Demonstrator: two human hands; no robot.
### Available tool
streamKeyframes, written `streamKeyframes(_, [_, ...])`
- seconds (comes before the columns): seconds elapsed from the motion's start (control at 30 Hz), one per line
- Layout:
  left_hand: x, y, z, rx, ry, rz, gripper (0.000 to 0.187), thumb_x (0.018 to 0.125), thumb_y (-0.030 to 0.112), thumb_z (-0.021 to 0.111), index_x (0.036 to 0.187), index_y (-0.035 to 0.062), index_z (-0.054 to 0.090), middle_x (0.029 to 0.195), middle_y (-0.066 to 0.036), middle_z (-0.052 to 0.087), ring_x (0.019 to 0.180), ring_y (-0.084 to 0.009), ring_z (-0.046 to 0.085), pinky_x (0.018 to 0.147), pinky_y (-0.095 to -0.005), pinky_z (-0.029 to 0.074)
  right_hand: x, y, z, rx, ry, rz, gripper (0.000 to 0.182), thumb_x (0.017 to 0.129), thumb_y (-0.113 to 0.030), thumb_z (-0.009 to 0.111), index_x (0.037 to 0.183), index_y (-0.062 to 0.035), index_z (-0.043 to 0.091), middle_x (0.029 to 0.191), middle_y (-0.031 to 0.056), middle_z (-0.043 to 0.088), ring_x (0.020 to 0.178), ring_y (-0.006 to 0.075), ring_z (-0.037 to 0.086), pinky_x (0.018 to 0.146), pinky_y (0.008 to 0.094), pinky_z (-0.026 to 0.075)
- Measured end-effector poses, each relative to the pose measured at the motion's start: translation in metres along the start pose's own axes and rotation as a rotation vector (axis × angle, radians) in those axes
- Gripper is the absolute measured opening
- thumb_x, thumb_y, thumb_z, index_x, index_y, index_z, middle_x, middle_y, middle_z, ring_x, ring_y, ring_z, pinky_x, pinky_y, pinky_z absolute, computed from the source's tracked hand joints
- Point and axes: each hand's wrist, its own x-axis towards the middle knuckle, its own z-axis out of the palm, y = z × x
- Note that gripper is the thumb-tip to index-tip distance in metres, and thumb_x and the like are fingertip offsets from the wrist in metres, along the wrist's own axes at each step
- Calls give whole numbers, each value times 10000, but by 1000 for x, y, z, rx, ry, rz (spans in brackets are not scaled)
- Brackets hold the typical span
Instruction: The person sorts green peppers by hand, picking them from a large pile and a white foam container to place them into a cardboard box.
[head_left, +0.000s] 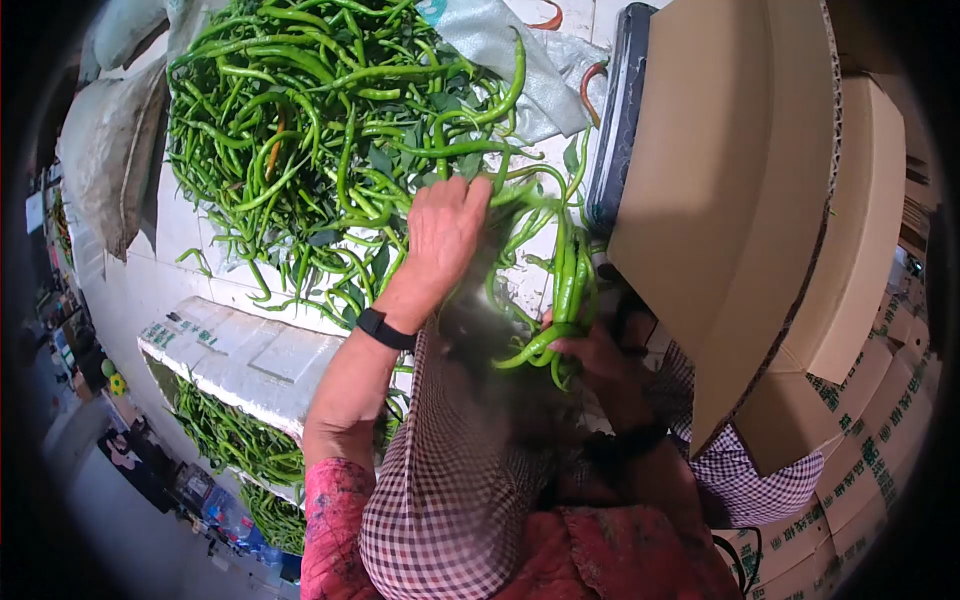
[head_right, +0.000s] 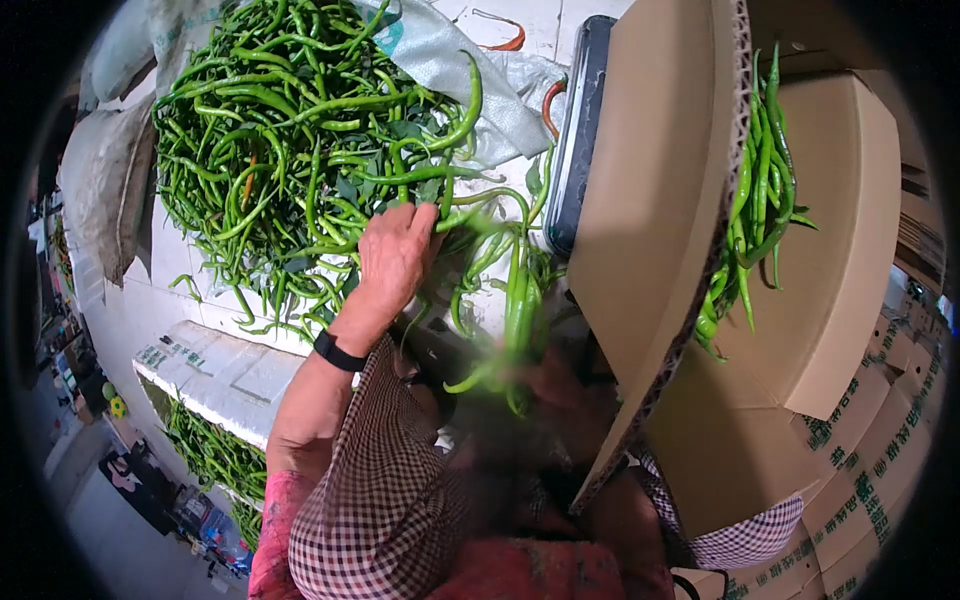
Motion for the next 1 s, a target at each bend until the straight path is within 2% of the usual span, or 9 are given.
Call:
streamKeyframes(0.17, [33,-33,22,-7,253,-65,141,778,54,564,918,69,547,851,-135,497,840,-330,541,615,-432,466,0,-1,-1,-11,-52,-39,378,720,7,683,1083,-13,581,1015,79,589,943,185,585,824,326,490])
streamKeyframes(0.37, [26,-34,22,13,191,-157,165,766,68,615,923,31,584,875,-134,511,851,-334,530,648,-419,476,-7,-11,8,39,-27,23,383,734,-37,689,1101,-3,583,1025,84,593,944,187,590,824,330,491])
streamKeyframes(0.43, [12,-35,-4,-400,293,-194,175,806,101,643,961,30,608,888,-116,573,834,-294,564,675,-380,480,-8,-16,14,26,18,13,419,727,-37,684,1131,-1,582,1027,85,597,946,186,590,831,332,490])
streamKeyframes(0.5, [-4,-35,-36,-1522,8,-610,249,914,143,620,1115,0,584,940,-115,670,832,-205,644,750,-341,511,-4,-19,14,9,-19,-18,432,725,-35,675,1144,3,578,1025,83,598,945,189,591,830,333,490])
streamKeyframes(0.57, [-24,-41,-52,-1926,-12,-757,342,934,174,593,1217,-8,529,912,-109,651,882,-227,647,801,-379,533,-3,-25,21,-19,-53,-51,445,723,-33,666,1157,7,575,1023,80,599,944,192,592,830,334,490])
streamKeyframes(0.6, [-29,-40,-57,-2092,-4,-629,360,926,145,597,1241,-4,510,926,-109,653,896,-250,658,811,-427,553,-7,-33,27,-47,-32,-21,448,727,-36,653,1165,8,570,1027,80,599,952,194,589,838,335,483])
streamKeyframes(0.7, [-43,-31,-81,-2302,84,-547,440,888,51,617,1295,-13,464,1115,-187,609,1028,-307,623,926,-454,526,-18,-35,35,-69,-28,-23,431,747,-47,651,1168,4,576,1029,83,619,932,188,604,830,330,489])
streamKeyframes(0.83, [-55,-22,-119,-2386,156,-433,491,866,0,607,1329,9,442,1150,-174,597,1104,-319,580,973,-466,489,-24,-39,34,-206,-64,-223,414,756,-50,665,1163,-8,598,1029,79,641,937,154,607,842,306,484])
streamKeyframes(1.0, [-82,-14,-166,-2273,206,-298,547,836,-2,621,1347,12,425,1140,-165,602,1080,-317,592,979,-461,479,-46,-56,49,-114,-174,-141,516,724,-68,713,1209,9,554,1047,58,605,961,142,578,863,297,468])
